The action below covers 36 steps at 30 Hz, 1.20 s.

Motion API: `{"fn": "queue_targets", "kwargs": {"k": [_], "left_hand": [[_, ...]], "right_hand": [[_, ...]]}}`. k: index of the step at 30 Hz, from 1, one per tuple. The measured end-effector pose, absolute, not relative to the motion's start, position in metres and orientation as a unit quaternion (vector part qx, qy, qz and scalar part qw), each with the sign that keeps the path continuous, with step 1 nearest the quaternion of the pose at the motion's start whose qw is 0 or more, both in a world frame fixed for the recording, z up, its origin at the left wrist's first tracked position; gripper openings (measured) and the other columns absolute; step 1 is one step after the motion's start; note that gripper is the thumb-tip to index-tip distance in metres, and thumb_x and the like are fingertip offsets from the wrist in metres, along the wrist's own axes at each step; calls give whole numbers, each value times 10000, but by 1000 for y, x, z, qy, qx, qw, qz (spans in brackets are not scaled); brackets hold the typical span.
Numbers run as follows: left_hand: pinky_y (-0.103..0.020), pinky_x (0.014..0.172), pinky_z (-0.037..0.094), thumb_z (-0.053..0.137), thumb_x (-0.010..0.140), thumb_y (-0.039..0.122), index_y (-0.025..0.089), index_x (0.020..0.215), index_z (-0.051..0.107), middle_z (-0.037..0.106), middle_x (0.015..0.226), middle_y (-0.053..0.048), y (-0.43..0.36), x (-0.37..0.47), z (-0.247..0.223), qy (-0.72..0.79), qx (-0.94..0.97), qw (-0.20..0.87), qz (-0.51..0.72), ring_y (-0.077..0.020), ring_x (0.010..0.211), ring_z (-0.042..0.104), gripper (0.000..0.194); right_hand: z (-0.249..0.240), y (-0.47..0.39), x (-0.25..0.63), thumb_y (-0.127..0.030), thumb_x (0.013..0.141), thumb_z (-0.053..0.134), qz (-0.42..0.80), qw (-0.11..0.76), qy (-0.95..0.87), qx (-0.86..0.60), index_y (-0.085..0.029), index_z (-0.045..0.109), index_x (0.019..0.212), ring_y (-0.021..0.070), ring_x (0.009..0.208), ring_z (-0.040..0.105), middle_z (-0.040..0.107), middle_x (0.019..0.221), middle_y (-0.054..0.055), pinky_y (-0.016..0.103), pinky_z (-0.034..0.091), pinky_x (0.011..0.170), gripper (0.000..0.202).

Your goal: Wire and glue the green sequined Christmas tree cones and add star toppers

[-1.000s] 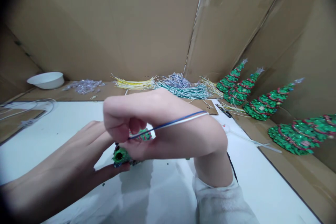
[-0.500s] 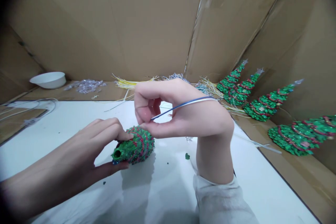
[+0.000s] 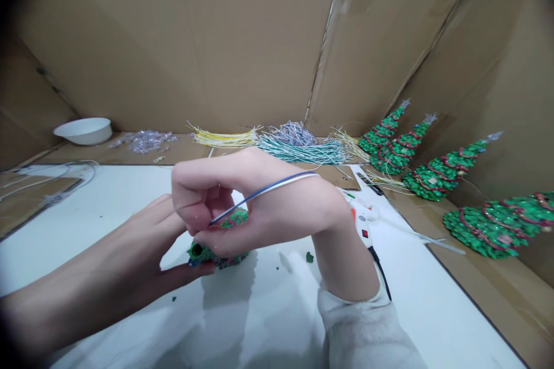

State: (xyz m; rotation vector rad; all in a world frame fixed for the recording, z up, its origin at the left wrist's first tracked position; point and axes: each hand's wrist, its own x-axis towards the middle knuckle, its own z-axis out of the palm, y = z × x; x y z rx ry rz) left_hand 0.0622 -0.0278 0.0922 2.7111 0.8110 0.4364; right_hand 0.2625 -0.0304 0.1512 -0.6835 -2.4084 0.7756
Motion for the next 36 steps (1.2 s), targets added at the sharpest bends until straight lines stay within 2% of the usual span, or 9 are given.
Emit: {"fn": "queue_targets", "kwargs": {"k": [5, 16, 22, 24, 27, 31, 36], "left_hand": [[-351, 832, 414, 562, 833, 235, 265, 1020, 384, 509, 1013, -2, -28, 64, 92, 279, 936, 139, 164, -208, 1018, 496, 260], [-379, 880, 391, 534, 848, 249, 249, 1004, 417, 505, 1034, -15, -27, 63, 94, 288, 933, 140, 164, -200, 953, 482, 195], [-366, 899, 385, 526, 845, 229, 257, 1006, 449, 519, 1086, -3, -25, 67, 98, 296, 924, 176, 167, -203, 1017, 469, 180], [-365, 870, 398, 508, 854, 219, 256, 1004, 457, 527, 1079, -4, -24, 67, 97, 300, 924, 175, 163, -205, 1006, 479, 162], [-343, 779, 426, 506, 863, 290, 258, 985, 484, 546, 1042, 0, -18, 67, 92, 295, 928, 163, 156, -203, 945, 507, 129], [-353, 737, 436, 559, 822, 390, 230, 990, 486, 550, 1054, -40, -8, 65, 85, 299, 929, 133, 171, -228, 937, 521, 243], [-382, 781, 439, 557, 825, 421, 232, 1122, 439, 527, 1141, -66, -3, 64, 85, 306, 929, 133, 160, -244, 1000, 511, 372]], "right_hand": [[151, -35, 260, -104, 697, 502, 255, 252, -894, -270, -219, 452, 659, 75, 649, 543, 596, 693, -46, 185, 450, 608, 132], [151, -48, 256, -43, 706, 475, 145, 236, -907, -316, -213, 451, 698, 80, 640, 497, 564, 707, -49, 193, 374, 584, 172], [149, -56, 249, -35, 725, 489, 94, 247, -901, -344, -207, 440, 720, 93, 634, 454, 532, 705, -37, 219, 335, 563, 179], [148, -55, 250, -37, 739, 491, 92, 247, -902, -341, -205, 450, 708, 94, 633, 454, 536, 701, -35, 219, 341, 572, 176], [148, -49, 253, -58, 744, 500, 100, 255, -904, -329, -208, 468, 687, 89, 608, 455, 534, 662, -44, 212, 357, 574, 163], [147, -39, 256, -55, 721, 519, 111, 270, -901, -321, -196, 491, 682, 63, 588, 467, 527, 628, -61, 182, 360, 557, 149], [144, -30, 257, -25, 682, 525, 133, 299, -894, -308, -182, 486, 670, 52, 594, 453, 506, 630, -65, 170, 358, 562, 162]]}}
